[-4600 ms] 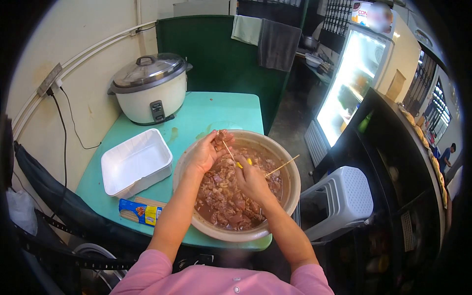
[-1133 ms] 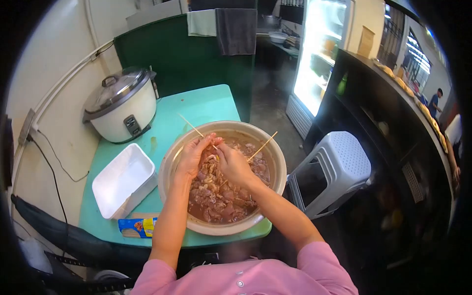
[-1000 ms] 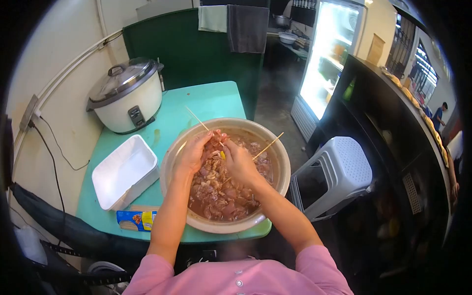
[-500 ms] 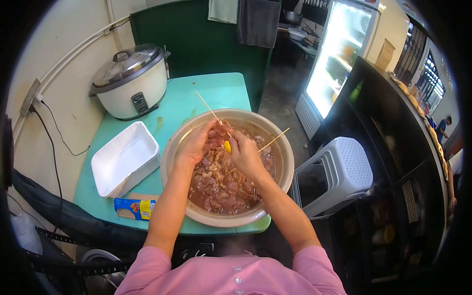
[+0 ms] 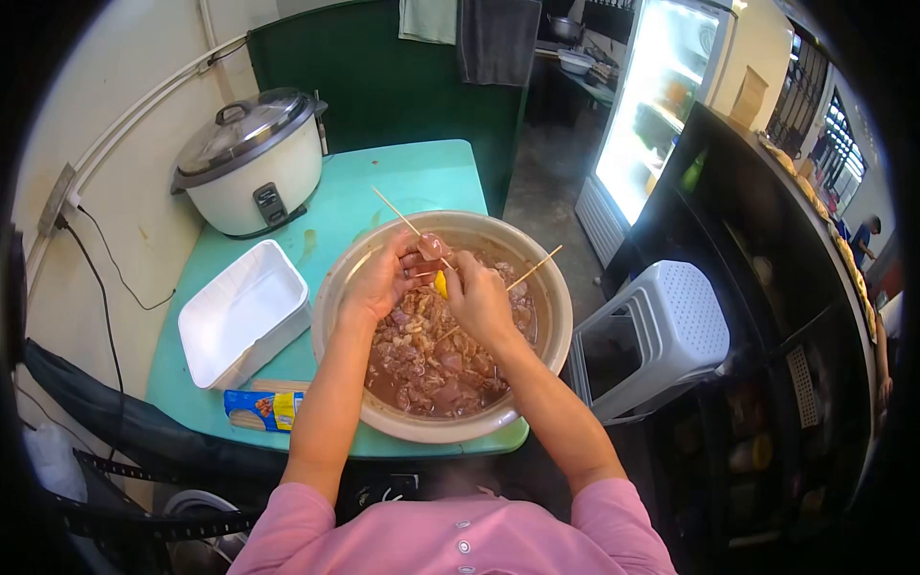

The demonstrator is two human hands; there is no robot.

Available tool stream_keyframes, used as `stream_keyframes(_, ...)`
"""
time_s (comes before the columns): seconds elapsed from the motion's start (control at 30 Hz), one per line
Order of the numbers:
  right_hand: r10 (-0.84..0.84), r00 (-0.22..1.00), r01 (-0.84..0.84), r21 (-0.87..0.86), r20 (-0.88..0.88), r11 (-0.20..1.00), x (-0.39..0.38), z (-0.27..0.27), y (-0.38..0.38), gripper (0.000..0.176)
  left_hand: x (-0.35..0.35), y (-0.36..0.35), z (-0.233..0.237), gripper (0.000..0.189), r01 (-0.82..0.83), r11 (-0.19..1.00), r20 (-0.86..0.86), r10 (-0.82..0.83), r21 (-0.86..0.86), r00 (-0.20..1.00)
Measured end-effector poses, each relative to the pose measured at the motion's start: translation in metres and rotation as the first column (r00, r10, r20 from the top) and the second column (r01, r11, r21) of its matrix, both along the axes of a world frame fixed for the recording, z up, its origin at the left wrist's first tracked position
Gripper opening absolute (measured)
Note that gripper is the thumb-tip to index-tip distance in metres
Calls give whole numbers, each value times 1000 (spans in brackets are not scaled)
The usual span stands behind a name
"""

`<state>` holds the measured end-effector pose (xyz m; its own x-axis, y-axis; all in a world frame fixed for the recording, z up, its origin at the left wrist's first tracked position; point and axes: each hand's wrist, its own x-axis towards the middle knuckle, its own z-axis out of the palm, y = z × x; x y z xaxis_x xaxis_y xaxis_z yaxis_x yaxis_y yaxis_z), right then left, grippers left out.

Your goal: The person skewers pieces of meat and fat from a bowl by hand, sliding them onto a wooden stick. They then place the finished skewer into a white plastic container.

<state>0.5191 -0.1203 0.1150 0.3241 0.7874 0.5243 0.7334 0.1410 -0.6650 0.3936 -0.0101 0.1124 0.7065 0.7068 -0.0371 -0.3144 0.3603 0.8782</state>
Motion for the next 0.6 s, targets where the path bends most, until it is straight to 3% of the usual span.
stream_keyframes(0.1, 5, 1000, -6, -20, -18, 1000, -2, 2, -1, 11, 0, -6, 5, 30, 33, 993, -73, -24, 113, 997)
stream_keyframes(0.2, 2, 1000, -3, -30, -31, 1000, -3, 2, -1, 11, 2, -7, 2, 21, 10, 996, -93, -2, 93, 996)
stream_keyframes(0.37, -10, 1000, 10, -94, 0, 996, -2, 2, -1, 11, 2, -3, -5, 22, 22, 996, -65, -16, 87, 998)
stream_keyframes(0.53, -11, 999, 12, -12, 43, 1000, -3, -2, 1, 13, 6, -8, -2, 19, -5, 997, -75, 10, 72, 997)
stream_keyframes(0.6, -15, 998, 17, -40, 59, 999, -3, -2, 0, 13, 10, -8, -9, 17, -18, 993, 2, 18, 118, 1000)
